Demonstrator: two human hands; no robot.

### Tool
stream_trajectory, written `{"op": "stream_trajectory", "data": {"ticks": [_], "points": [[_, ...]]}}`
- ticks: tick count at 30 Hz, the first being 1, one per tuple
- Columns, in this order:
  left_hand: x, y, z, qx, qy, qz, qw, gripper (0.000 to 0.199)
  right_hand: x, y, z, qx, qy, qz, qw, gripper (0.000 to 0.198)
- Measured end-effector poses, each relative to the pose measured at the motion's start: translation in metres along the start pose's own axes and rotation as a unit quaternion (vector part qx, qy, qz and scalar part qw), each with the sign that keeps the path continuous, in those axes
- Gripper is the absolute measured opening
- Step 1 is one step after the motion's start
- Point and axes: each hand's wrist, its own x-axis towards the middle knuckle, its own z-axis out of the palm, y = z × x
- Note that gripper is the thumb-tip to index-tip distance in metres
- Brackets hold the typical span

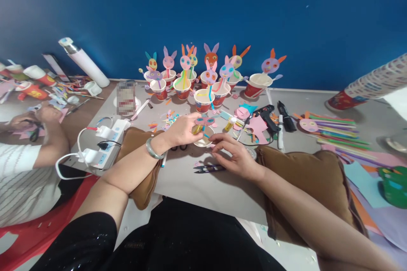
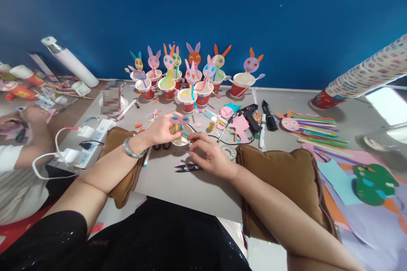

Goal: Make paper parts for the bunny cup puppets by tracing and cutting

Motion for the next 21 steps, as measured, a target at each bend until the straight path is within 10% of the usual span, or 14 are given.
{"op": "stream_trajectory", "data": {"ticks": [21], "points": [[0.001, -0.002, 0.002, 0.004, -0.025, -0.034, 0.999, 0.017, 0.001, -0.001, -0.001, -0.005, -0.016, 0.015, 1.000, 0.006]]}}
